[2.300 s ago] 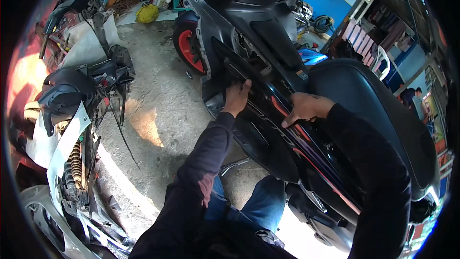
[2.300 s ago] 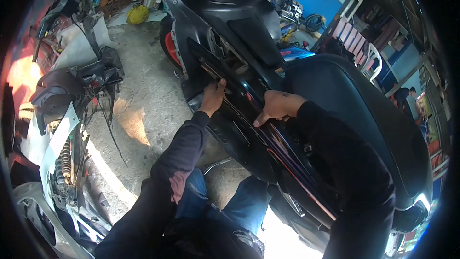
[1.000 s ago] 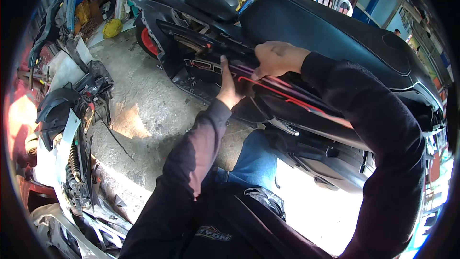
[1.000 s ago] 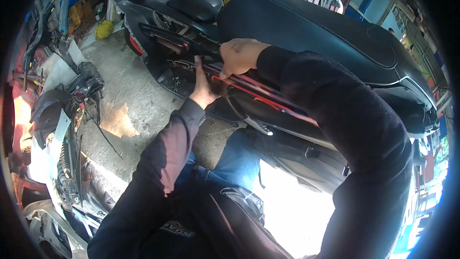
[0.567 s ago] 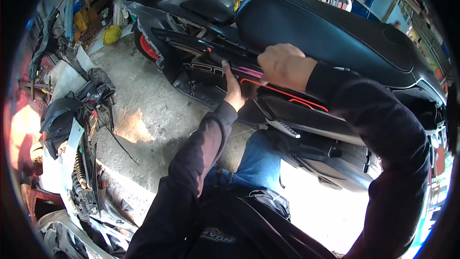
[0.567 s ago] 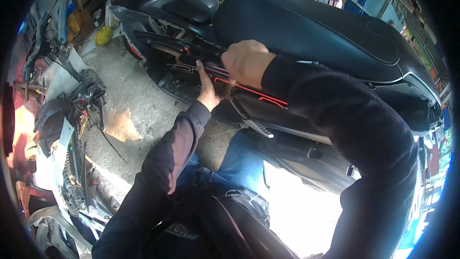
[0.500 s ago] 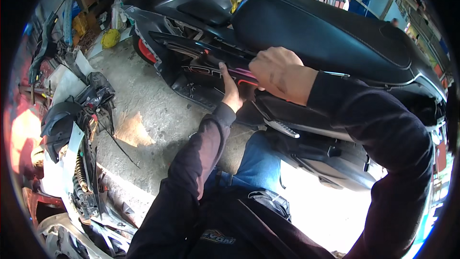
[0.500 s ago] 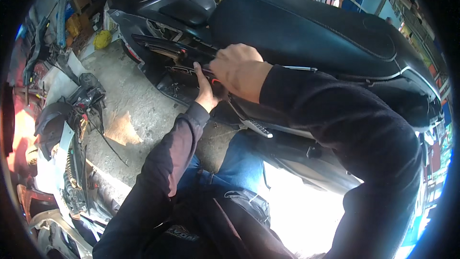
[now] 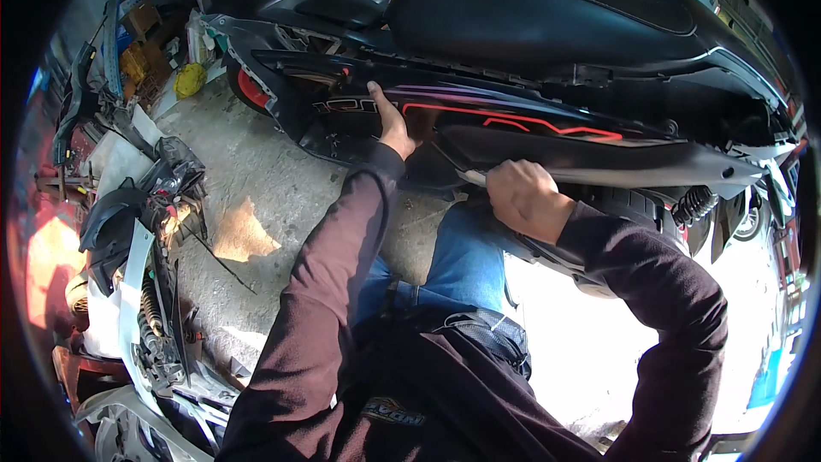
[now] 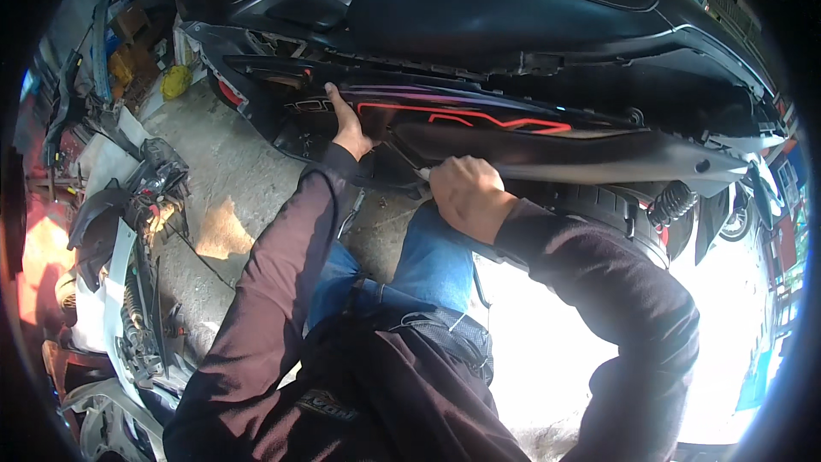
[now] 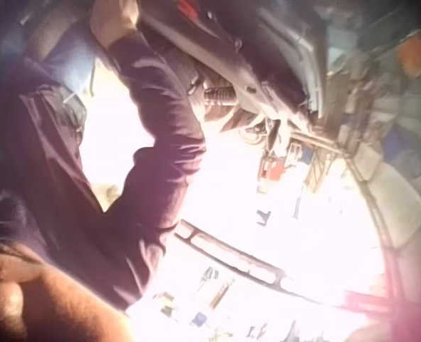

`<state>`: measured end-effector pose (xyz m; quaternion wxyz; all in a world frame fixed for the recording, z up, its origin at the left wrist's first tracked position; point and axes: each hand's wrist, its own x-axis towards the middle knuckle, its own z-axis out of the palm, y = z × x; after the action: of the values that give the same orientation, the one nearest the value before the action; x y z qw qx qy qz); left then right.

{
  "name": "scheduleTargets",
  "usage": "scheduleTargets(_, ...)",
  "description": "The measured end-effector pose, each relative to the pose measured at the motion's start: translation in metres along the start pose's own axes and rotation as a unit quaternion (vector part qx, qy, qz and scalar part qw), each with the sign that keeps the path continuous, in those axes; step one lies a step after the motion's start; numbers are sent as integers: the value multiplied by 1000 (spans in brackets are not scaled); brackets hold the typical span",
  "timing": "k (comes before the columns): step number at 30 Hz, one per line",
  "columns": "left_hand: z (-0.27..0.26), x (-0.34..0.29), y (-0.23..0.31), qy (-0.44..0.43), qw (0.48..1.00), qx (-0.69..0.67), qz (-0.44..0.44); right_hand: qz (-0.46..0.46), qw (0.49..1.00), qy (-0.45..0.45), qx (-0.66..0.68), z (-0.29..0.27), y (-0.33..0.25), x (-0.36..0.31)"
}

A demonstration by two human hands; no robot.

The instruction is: The person unscrews fasteners from a motorcycle with a screwdriver and an allen key, then pulls off several plastic fairing panels.

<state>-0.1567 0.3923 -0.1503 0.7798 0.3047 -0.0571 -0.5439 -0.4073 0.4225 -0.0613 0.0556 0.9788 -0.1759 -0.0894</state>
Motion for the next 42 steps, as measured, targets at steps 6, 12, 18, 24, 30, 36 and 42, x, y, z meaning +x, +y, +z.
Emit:
scheduleTargets(6, -14, 6, 11, 91, 989, 110, 30, -61, 974, 217, 11, 50, -20, 5)
scheduleTargets(12, 14, -5, -8, -38, 995, 87, -21, -156, 859, 474, 117, 213, -124, 126)
scheduleTargets(18, -27, -7, 27, 19, 993, 109, -27, -5, 949, 50, 311, 63, -86, 32)
scheduleTargets(24, -19, -7, 19, -71, 991, 108, -42, 254, 819, 8, 514, 83, -20, -11)
scheduleTargets(30, -5, -23, 8, -42, 992, 120, 2, 208, 702, 186, 655, 85, 11, -12)
scheduleTargets(36, -18, -38, 11, -132, 981, 135, 39, 78, 703, 281, 648, 104, -14, -15)
scheduleTargets(42, -46, -16, 9, -56, 978, 140, 143, 78, 731, 288, 613, 96, -23, -16)
